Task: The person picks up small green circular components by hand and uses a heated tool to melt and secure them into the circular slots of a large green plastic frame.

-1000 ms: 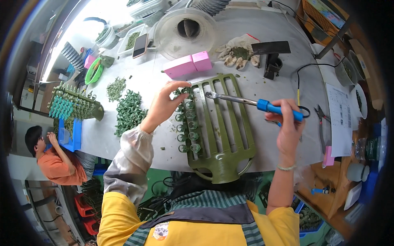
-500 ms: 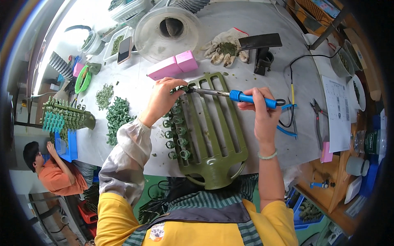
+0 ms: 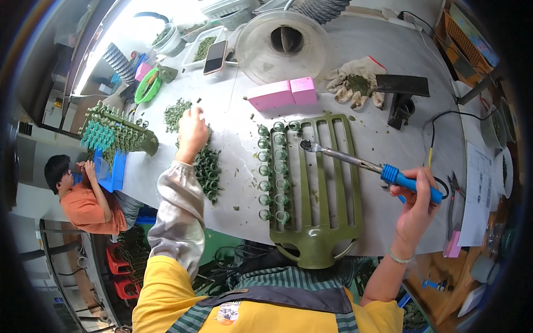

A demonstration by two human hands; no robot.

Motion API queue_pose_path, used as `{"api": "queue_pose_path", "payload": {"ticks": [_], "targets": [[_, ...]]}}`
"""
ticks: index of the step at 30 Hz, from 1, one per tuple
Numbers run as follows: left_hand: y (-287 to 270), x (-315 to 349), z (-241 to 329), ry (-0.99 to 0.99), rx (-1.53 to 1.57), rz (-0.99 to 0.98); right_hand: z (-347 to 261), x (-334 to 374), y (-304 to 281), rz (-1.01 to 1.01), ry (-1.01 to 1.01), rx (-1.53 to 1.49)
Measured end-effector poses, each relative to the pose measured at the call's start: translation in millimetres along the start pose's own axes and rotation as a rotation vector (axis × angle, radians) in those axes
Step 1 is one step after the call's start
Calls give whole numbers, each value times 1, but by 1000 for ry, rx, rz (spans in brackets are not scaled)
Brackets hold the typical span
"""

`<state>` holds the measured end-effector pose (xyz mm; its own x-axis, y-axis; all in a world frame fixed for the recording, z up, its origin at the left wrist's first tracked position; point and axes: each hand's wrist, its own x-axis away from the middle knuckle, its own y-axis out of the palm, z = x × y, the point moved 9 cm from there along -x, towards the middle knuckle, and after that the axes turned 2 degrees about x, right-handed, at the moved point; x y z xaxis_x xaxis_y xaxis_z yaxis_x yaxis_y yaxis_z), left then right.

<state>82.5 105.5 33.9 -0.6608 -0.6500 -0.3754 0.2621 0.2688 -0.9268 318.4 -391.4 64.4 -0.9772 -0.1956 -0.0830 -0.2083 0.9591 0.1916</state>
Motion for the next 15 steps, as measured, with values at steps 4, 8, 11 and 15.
{"api": "queue_pose_path", "payload": {"ticks": [4,8,11,15], "targets": [[19,5,-37,-36,96,-264,-2,1,-4,50,4,4],[11,-1,-35,-142,445,-283,-9,3,1,15,-26,12],[-3,-15,-17,146,464,-116,-11,5,2,3,-39,21],[41,-9,-21,49,669,-285,-16,9,4,8,-45,31]]}}
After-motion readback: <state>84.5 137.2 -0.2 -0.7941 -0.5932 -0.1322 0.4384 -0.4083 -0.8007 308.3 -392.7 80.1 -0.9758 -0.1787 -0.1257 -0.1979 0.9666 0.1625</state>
